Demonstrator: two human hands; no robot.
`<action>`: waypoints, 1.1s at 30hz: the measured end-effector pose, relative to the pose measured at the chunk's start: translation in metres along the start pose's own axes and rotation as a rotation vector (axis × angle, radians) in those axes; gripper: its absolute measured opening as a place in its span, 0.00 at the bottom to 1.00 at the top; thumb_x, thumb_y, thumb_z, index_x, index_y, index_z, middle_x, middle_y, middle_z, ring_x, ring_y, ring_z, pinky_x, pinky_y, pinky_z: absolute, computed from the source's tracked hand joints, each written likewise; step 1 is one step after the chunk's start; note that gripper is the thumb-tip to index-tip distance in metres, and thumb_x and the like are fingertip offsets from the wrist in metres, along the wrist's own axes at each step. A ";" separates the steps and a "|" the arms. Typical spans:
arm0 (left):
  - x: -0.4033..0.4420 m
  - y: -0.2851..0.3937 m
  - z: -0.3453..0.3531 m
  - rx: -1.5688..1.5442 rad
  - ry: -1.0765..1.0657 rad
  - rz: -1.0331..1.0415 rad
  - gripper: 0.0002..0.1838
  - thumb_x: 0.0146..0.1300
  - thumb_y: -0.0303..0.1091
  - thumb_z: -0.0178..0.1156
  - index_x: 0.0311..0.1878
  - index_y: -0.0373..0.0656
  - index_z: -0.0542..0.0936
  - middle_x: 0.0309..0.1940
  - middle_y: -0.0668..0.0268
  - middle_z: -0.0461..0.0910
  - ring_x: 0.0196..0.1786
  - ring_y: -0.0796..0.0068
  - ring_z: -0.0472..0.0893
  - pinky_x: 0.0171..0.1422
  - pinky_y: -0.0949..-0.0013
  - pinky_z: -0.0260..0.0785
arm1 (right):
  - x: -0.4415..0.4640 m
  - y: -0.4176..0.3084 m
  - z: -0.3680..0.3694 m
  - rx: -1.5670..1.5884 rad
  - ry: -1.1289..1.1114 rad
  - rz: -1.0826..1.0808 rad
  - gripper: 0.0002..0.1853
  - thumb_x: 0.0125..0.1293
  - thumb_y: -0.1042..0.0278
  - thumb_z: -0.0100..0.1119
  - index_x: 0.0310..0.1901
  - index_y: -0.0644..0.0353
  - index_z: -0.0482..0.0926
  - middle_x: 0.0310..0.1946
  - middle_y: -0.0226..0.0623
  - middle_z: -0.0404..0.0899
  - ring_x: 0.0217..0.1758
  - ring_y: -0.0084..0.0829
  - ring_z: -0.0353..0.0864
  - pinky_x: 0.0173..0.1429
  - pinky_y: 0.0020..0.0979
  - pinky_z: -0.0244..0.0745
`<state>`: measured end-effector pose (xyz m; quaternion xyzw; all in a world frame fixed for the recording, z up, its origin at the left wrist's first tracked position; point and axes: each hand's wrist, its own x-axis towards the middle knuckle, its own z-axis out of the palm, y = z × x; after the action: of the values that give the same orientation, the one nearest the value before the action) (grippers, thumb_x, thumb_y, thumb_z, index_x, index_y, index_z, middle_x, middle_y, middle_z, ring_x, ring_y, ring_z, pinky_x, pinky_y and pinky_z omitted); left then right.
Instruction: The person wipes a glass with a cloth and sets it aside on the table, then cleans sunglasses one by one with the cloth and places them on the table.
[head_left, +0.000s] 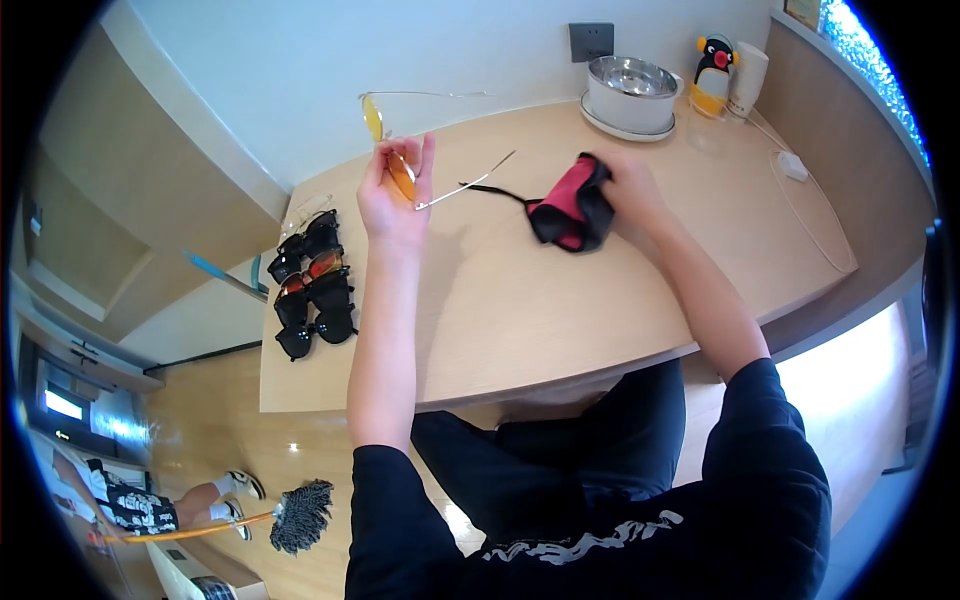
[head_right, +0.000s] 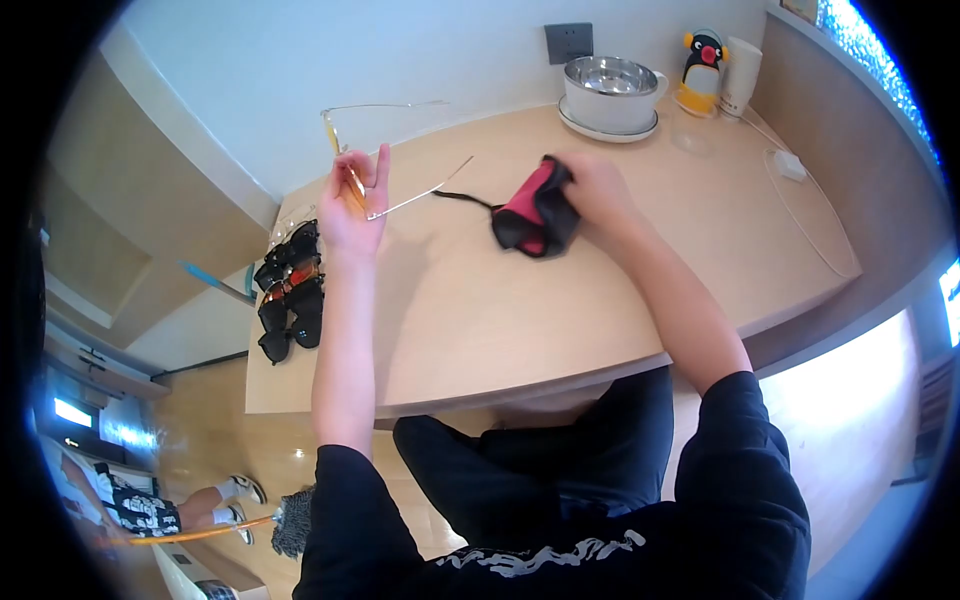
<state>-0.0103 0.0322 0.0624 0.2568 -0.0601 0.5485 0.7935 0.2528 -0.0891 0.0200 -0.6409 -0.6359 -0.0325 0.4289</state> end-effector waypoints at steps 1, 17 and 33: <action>0.000 0.002 0.000 0.002 -0.006 0.007 0.10 0.67 0.30 0.42 0.35 0.39 0.72 0.30 0.66 0.75 0.41 0.72 0.77 0.69 0.52 0.57 | 0.003 0.002 -0.001 0.002 0.004 -0.008 0.19 0.43 0.86 0.52 0.41 0.66 0.76 0.34 0.50 0.77 0.42 0.50 0.75 0.45 0.38 0.70; -0.045 -0.066 0.029 0.729 -0.407 -0.634 0.12 0.65 0.34 0.44 0.30 0.37 0.71 0.26 0.56 0.77 0.32 0.61 0.80 0.44 0.64 0.72 | -0.006 -0.028 -0.006 0.456 -0.011 -0.235 0.18 0.52 0.80 0.57 0.48 0.65 0.73 0.36 0.39 0.78 0.38 0.34 0.77 0.45 0.30 0.71; -0.028 -0.056 0.020 0.662 -0.212 -0.101 0.12 0.67 0.35 0.43 0.31 0.40 0.71 0.41 0.54 0.76 0.48 0.61 0.75 0.59 0.60 0.62 | -0.019 -0.052 0.029 0.261 -0.170 -0.192 0.20 0.51 0.82 0.47 0.48 0.61 0.71 0.33 0.51 0.77 0.39 0.51 0.76 0.42 0.43 0.70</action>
<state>0.0334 -0.0158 0.0502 0.5584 0.0518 0.4684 0.6828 0.1913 -0.0962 0.0170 -0.5166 -0.7270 0.0636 0.4479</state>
